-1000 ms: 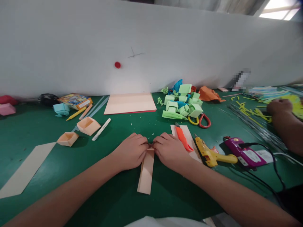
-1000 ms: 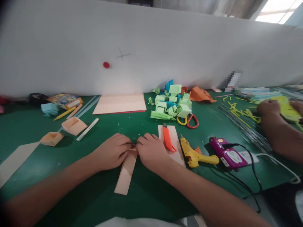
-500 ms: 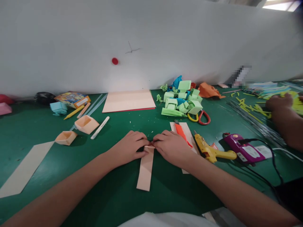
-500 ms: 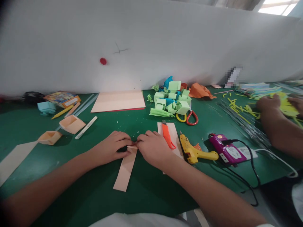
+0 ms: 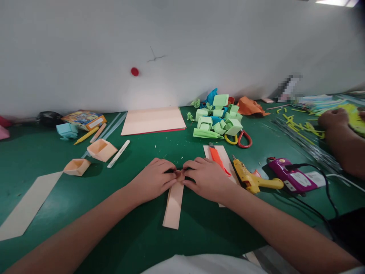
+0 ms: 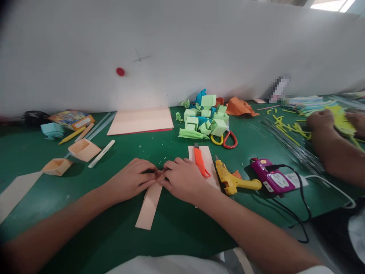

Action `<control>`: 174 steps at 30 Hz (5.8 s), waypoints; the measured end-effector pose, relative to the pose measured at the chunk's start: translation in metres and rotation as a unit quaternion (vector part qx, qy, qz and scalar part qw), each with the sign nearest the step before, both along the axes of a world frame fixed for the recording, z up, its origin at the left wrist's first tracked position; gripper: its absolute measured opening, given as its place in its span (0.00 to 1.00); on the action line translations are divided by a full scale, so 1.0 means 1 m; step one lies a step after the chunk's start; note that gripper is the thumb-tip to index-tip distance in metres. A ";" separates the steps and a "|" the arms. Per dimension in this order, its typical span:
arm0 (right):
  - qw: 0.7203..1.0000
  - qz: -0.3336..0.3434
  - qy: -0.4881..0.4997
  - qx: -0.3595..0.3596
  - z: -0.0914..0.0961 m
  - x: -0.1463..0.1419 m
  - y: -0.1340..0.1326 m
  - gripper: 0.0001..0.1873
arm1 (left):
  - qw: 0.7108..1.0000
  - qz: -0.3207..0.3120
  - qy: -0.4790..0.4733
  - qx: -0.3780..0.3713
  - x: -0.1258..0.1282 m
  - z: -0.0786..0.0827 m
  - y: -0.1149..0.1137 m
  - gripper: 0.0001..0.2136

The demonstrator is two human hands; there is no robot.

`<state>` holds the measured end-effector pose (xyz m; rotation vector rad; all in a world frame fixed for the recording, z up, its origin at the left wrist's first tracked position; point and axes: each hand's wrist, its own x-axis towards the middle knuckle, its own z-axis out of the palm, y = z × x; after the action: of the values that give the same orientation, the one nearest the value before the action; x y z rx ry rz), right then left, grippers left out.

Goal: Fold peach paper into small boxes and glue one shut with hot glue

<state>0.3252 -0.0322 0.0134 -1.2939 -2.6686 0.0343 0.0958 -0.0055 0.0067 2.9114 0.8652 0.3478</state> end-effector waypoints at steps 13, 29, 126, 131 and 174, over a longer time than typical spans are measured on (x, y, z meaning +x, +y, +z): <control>0.992 -0.065 0.095 -0.050 -0.006 -0.001 0.004 0.12 | 0.995 0.078 0.012 -0.053 0.000 -0.003 -0.002 0.20; 0.951 -0.056 0.277 -0.126 -0.008 -0.008 -0.001 0.08 | 0.987 0.109 -0.084 -0.087 0.016 0.010 -0.012 0.04; 0.988 -0.097 0.102 -0.059 -0.012 -0.006 0.003 0.06 | 0.987 0.156 -0.042 -0.009 0.013 -0.003 -0.003 0.09; 0.986 -0.103 0.117 -0.065 -0.015 -0.005 0.003 0.05 | 0.984 0.172 -0.054 -0.005 0.013 -0.007 -0.003 0.08; 0.983 -0.114 0.113 -0.086 -0.010 -0.001 0.007 0.03 | 0.987 -0.006 -0.093 0.134 0.013 -0.010 -0.006 0.06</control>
<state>0.3239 -0.0249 0.0039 -1.5391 -2.3559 0.3661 0.1083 -0.0111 -0.0032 3.0544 0.8291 0.7780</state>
